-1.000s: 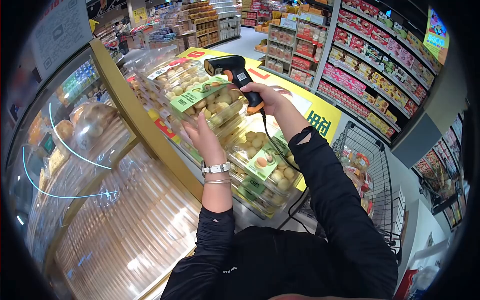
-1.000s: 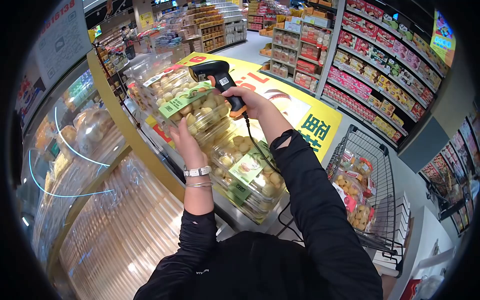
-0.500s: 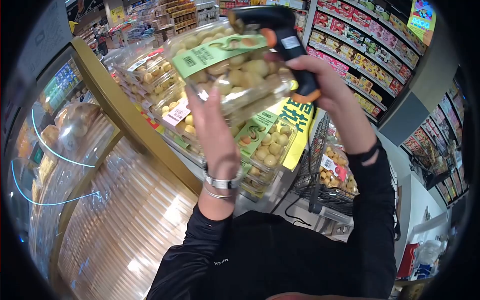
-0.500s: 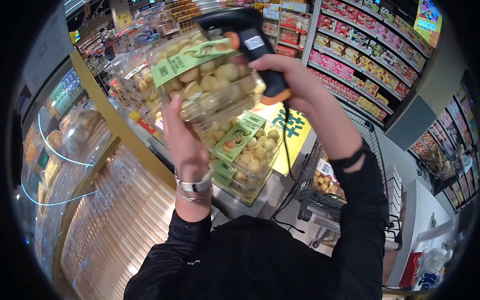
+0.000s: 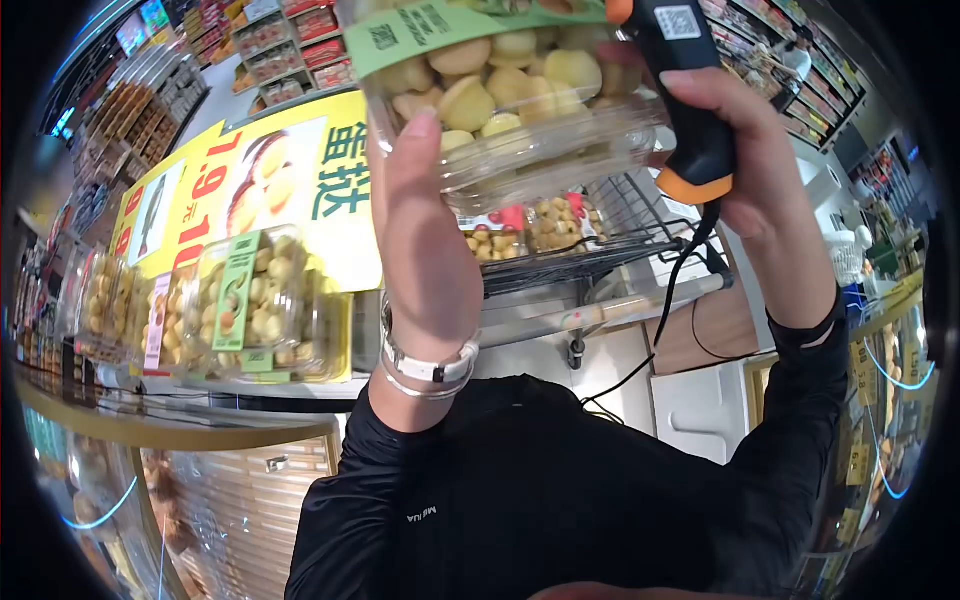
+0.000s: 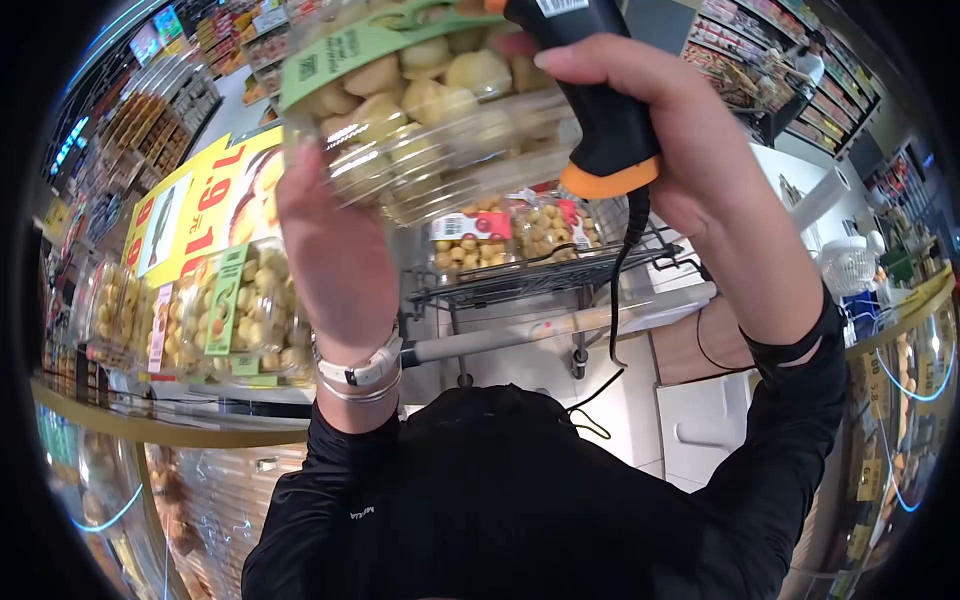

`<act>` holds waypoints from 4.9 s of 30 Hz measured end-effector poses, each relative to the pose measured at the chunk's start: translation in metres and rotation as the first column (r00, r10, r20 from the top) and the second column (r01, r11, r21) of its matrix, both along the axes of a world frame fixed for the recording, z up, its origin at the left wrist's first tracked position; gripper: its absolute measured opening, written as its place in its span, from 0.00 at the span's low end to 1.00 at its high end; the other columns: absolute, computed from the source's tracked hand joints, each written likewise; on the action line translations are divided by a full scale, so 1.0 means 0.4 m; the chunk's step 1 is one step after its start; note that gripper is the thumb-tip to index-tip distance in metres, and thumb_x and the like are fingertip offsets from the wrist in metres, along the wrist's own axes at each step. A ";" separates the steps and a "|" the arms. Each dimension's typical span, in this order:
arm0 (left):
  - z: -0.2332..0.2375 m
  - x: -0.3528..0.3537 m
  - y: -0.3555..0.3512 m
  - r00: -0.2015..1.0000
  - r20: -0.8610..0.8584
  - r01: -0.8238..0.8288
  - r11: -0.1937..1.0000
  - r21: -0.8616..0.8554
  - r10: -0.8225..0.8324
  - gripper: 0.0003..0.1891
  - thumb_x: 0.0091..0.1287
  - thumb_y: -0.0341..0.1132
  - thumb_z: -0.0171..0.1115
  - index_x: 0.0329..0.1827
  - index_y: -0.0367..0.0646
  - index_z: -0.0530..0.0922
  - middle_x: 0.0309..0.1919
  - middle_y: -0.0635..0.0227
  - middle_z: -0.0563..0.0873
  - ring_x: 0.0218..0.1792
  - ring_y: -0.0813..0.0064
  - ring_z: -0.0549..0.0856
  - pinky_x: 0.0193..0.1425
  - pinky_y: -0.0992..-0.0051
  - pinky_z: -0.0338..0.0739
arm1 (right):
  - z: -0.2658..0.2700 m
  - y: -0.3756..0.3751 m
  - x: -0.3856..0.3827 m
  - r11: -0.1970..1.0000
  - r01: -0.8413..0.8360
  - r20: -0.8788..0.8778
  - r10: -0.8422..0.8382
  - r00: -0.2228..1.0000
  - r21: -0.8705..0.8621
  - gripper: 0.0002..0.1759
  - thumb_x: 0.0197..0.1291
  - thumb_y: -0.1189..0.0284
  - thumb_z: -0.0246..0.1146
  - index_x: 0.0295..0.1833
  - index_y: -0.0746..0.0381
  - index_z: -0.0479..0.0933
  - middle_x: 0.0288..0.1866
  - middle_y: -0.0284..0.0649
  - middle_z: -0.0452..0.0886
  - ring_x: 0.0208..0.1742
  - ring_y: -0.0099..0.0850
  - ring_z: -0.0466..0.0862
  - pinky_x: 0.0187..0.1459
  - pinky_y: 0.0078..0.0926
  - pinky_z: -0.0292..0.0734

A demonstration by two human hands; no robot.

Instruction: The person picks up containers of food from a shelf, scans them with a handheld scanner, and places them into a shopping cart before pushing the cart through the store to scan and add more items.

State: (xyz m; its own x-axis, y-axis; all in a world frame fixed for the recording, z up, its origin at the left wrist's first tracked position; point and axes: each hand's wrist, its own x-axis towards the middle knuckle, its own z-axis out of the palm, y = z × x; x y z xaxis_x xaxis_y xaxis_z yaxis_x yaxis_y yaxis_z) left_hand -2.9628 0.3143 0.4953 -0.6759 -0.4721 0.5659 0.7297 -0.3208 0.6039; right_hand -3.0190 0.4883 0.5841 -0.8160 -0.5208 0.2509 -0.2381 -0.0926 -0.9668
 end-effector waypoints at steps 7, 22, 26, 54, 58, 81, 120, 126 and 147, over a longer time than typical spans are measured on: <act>-0.096 -0.318 0.245 0.822 0.447 0.321 0.935 0.150 -0.353 0.22 0.67 0.44 0.46 0.58 0.38 0.68 0.52 0.61 0.76 0.52 0.69 0.78 0.56 0.68 0.73 | -0.206 0.297 -0.284 0.990 0.107 0.480 -0.048 0.876 -0.095 0.18 0.54 0.68 0.59 0.51 0.63 0.76 0.45 0.37 0.80 0.41 0.25 0.82 0.44 0.23 0.78; -0.468 -0.525 0.113 0.703 0.641 0.257 0.951 0.173 -0.307 0.19 0.60 0.37 0.51 0.54 0.41 0.70 0.48 0.65 0.78 0.49 0.71 0.77 0.53 0.72 0.72 | -0.559 0.238 -0.559 0.992 -0.129 0.747 0.096 0.658 -0.013 0.19 0.54 0.62 0.57 0.53 0.49 0.77 0.34 0.30 0.80 0.19 0.21 0.76 0.16 0.22 0.70; -0.484 -0.483 0.075 0.564 0.801 0.251 0.966 0.068 -0.202 0.22 0.59 0.35 0.50 0.58 0.40 0.68 0.48 0.64 0.77 0.50 0.70 0.77 0.53 0.72 0.73 | -0.645 0.189 -0.542 0.978 -0.197 0.779 0.075 0.622 0.063 0.21 0.53 0.60 0.58 0.54 0.47 0.77 0.35 0.29 0.79 0.23 0.21 0.77 0.15 0.24 0.72; -0.475 -0.606 0.125 0.592 0.804 0.400 0.888 -0.228 -0.060 0.29 0.60 0.31 0.61 0.64 0.42 0.61 0.37 0.67 0.79 0.29 0.80 0.78 0.27 0.80 0.72 | -0.553 0.278 -0.559 0.989 0.117 0.748 -0.012 0.663 -0.088 0.16 0.53 0.70 0.59 0.48 0.61 0.77 0.39 0.38 0.81 0.35 0.27 0.82 0.37 0.25 0.79; -0.537 -0.670 0.233 0.572 0.820 0.489 0.813 -0.317 -0.023 0.41 0.56 0.36 0.64 0.69 0.37 0.51 0.52 0.50 0.77 0.50 0.61 0.79 0.52 0.69 0.73 | -0.619 0.346 -0.633 0.914 0.388 0.712 -0.195 0.675 -0.118 0.15 0.52 0.70 0.60 0.47 0.60 0.78 0.38 0.35 0.81 0.37 0.25 0.81 0.37 0.26 0.78; -0.507 -0.704 0.339 0.525 0.825 0.850 -0.072 -0.522 0.209 0.43 0.63 0.50 0.55 0.71 0.34 0.44 0.66 0.42 0.61 0.66 0.56 0.64 0.66 0.71 0.61 | -0.430 0.495 -0.576 0.498 0.248 0.457 0.356 0.815 -0.831 0.21 0.53 0.68 0.59 0.54 0.61 0.72 0.58 0.51 0.72 0.64 0.52 0.67 0.67 0.54 0.55; -0.300 -0.543 0.087 0.614 0.248 0.598 -0.237 -0.766 0.750 0.11 0.40 0.45 0.62 0.24 0.51 0.84 0.20 0.61 0.82 0.26 0.59 0.83 0.32 0.65 0.78 | -0.486 0.637 -0.588 0.638 0.330 -0.501 0.102 0.859 0.696 0.20 0.37 0.56 0.70 0.36 0.56 0.82 0.56 0.31 0.72 0.59 0.34 0.65 0.66 0.47 0.34; -0.303 -0.784 -0.011 0.627 0.218 0.544 -0.221 -0.809 0.748 0.11 0.41 0.44 0.61 0.25 0.51 0.84 0.21 0.62 0.83 0.27 0.60 0.83 0.32 0.65 0.78 | -0.496 0.532 -0.835 0.594 0.343 -0.476 0.077 0.876 0.727 0.23 0.40 0.54 0.69 0.39 0.59 0.81 0.55 0.32 0.72 0.60 0.33 0.63 0.66 0.47 0.32; -0.350 -1.595 -0.194 0.561 0.209 0.508 -0.134 -0.851 0.801 0.13 0.39 0.42 0.61 0.28 0.50 0.84 0.23 0.61 0.84 0.28 0.61 0.85 0.32 0.65 0.79 | -0.552 0.330 -1.735 0.631 0.314 -0.385 -0.025 0.922 0.710 0.31 0.37 0.50 0.68 0.46 0.57 0.79 0.53 0.32 0.73 0.65 0.33 0.59 0.68 0.46 0.27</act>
